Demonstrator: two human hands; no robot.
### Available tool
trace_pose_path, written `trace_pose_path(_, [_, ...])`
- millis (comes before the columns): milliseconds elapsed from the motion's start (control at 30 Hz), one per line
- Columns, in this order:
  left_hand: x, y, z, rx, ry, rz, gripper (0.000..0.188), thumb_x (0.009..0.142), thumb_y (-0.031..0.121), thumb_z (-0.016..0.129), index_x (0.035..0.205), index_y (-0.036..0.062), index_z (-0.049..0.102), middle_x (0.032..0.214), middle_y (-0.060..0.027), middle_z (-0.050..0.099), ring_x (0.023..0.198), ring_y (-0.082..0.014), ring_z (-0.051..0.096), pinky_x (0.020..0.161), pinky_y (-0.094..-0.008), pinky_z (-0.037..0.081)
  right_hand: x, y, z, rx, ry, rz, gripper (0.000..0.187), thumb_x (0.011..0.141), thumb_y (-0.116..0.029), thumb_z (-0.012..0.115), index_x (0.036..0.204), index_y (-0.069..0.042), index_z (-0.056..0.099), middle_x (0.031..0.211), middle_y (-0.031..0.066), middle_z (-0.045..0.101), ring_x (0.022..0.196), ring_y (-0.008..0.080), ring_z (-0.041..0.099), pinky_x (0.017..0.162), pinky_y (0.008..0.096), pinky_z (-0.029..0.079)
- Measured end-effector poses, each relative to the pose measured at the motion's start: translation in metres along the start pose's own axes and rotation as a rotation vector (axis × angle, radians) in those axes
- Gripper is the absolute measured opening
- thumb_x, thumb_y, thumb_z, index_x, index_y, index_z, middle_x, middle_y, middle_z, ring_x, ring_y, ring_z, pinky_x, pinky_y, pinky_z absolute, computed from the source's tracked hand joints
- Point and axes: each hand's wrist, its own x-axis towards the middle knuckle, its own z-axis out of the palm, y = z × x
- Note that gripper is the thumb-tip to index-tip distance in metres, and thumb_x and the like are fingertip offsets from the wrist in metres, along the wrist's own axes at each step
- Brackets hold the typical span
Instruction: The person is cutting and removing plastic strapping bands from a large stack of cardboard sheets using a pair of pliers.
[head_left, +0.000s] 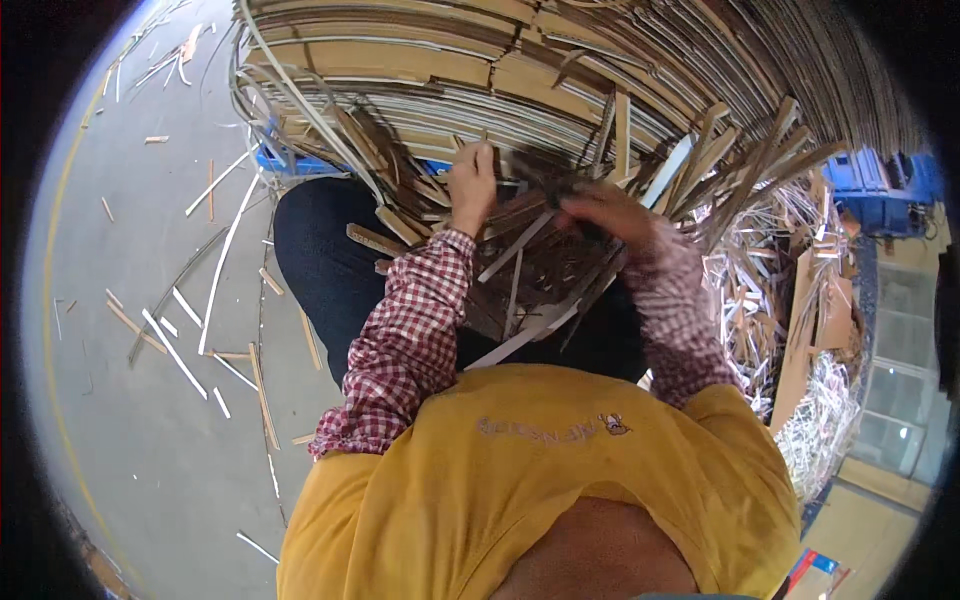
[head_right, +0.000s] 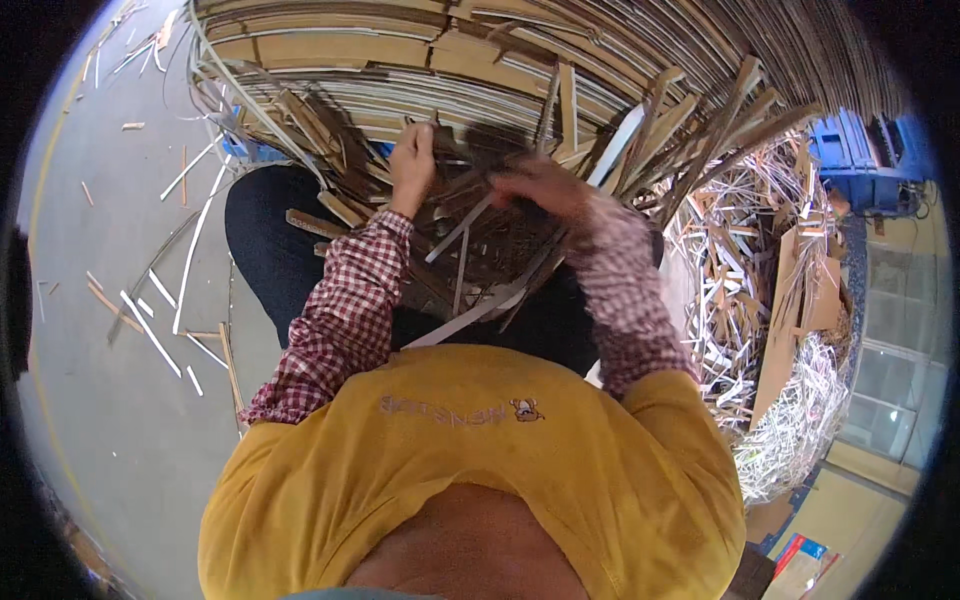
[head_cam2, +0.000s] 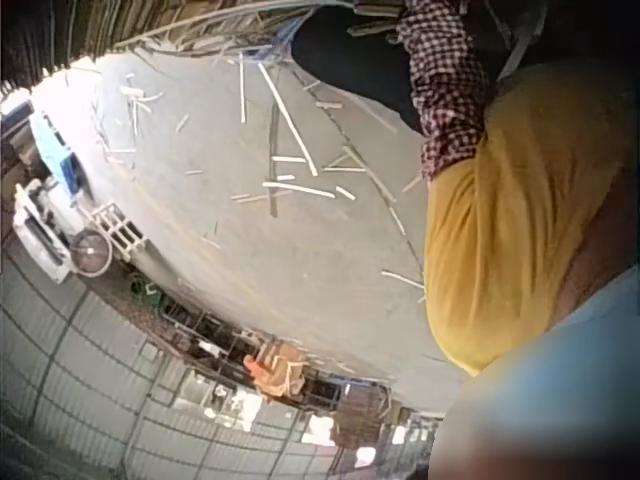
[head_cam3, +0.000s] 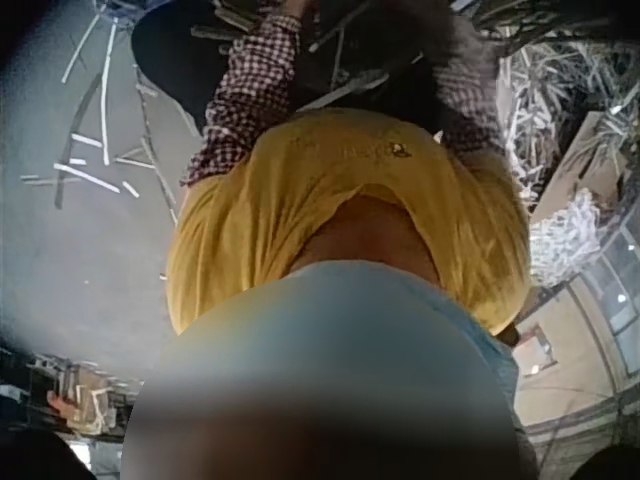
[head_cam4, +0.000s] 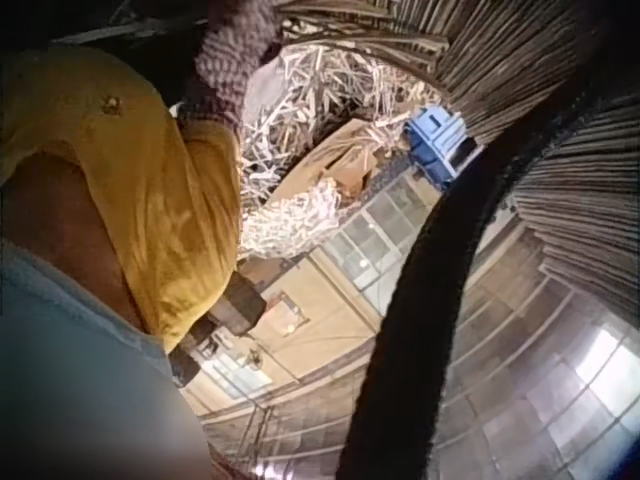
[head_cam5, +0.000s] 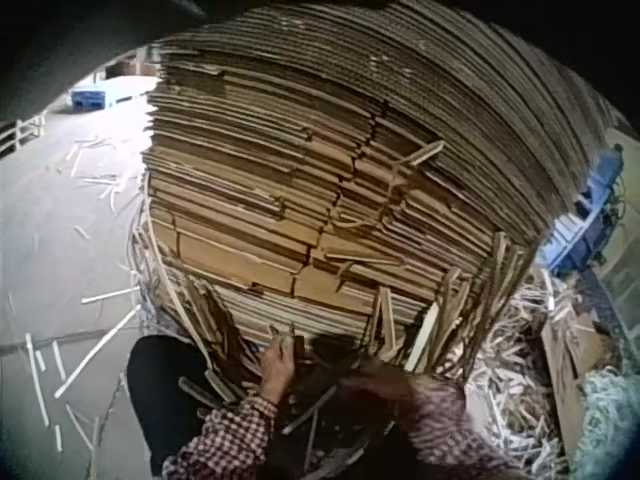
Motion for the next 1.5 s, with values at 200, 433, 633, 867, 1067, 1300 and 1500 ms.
trace_pose_path(200, [0.010, 0.017, -0.001, -0.266, -0.034, 0.006, 0.028, 0.089, 0.027, 0.041, 0.105, 0.0052, 0.050, 0.093, -0.0093, 0.056, 0.083, -0.0198, 0.052, 0.075, -0.0295, 0.040, 0.115, 0.035, 0.015, 0.228, 0.286, -0.053, 0.040, 0.078, -0.041, 0.057, 0.069, -0.003, 0.064, 0.070, 0.0091, 0.061, 0.066, 0.0173, 0.055, 0.065, 0.0324, 0.043])
trace_pose_path(433, [0.009, 0.030, -0.004, -0.341, -0.121, 0.108, 0.032, 0.090, 0.027, 0.041, 0.108, 0.0027, 0.049, 0.096, -0.0113, 0.056, 0.087, -0.0187, 0.053, 0.075, -0.0288, 0.042, 0.134, 0.044, 0.035, 0.447, 0.471, -0.194, 0.047, 0.073, -0.044, 0.061, 0.068, 0.003, 0.061, 0.069, 0.0100, 0.061, 0.066, 0.0146, 0.054, 0.059, 0.0317, 0.042])
trace_pose_path(633, [0.004, 0.035, -0.009, -0.320, -0.158, -0.009, 0.035, 0.091, 0.031, 0.037, 0.106, 0.0041, 0.052, 0.102, -0.0094, 0.055, 0.097, -0.0198, 0.050, 0.082, -0.0298, 0.038, 0.150, 0.055, 0.044, 0.027, 0.582, -0.109, 0.039, 0.079, -0.037, 0.053, 0.081, 0.001, 0.059, 0.072, 0.0138, 0.060, 0.065, 0.0212, 0.056, 0.058, 0.0343, 0.043])
trace_pose_path(867, [-0.005, 0.045, -0.024, 0.057, 0.195, 0.340, 0.027, 0.087, 0.021, 0.044, 0.080, -0.0024, 0.054, 0.079, -0.0154, 0.050, 0.076, -0.0304, 0.047, 0.071, -0.0367, 0.039, 0.054, 0.050, 0.114, -0.020, 0.568, -0.155, 0.036, 0.082, -0.033, 0.051, 0.096, -0.001, 0.058, 0.090, 0.0171, 0.060, 0.080, 0.0276, 0.058, 0.075, 0.0388, 0.043])
trace_pose_path(1067, [0.012, 0.034, -0.019, -0.271, 0.102, -0.004, 0.031, 0.090, 0.026, 0.040, 0.095, 0.0001, 0.056, 0.084, -0.0108, 0.056, 0.079, -0.0199, 0.051, 0.070, -0.0309, 0.040, 0.087, 0.042, 0.046, 0.354, 0.259, -0.042, 0.034, 0.078, -0.034, 0.057, 0.067, -0.003, 0.064, 0.070, 0.0063, 0.062, 0.065, 0.0132, 0.055, 0.062, 0.0281, 0.042])
trace_pose_path(1300, [0.012, 0.030, -0.008, -0.432, -0.180, -0.023, 0.037, 0.091, 0.030, 0.037, 0.110, 0.0026, 0.051, 0.087, -0.0081, 0.059, 0.077, -0.0146, 0.057, 0.070, -0.0264, 0.043, 0.142, 0.041, 0.034, 0.263, 0.401, -0.061, 0.051, 0.072, -0.051, 0.057, 0.066, -0.001, 0.058, 0.056, 0.0087, 0.054, 0.057, 0.0186, 0.056, 0.053, 0.0329, 0.043])
trace_pose_path(1500, [0.011, 0.029, -0.006, -0.332, -0.133, 0.054, 0.035, 0.090, 0.028, 0.039, 0.106, 0.0002, 0.053, 0.099, -0.0131, 0.058, 0.094, -0.0220, 0.054, 0.078, -0.0306, 0.042, 0.129, 0.027, 0.038, -0.105, 0.502, -0.281, 0.043, 0.076, -0.040, 0.056, 0.070, 0.002, 0.059, 0.065, 0.0103, 0.059, 0.067, 0.0203, 0.059, 0.062, 0.0305, 0.045])
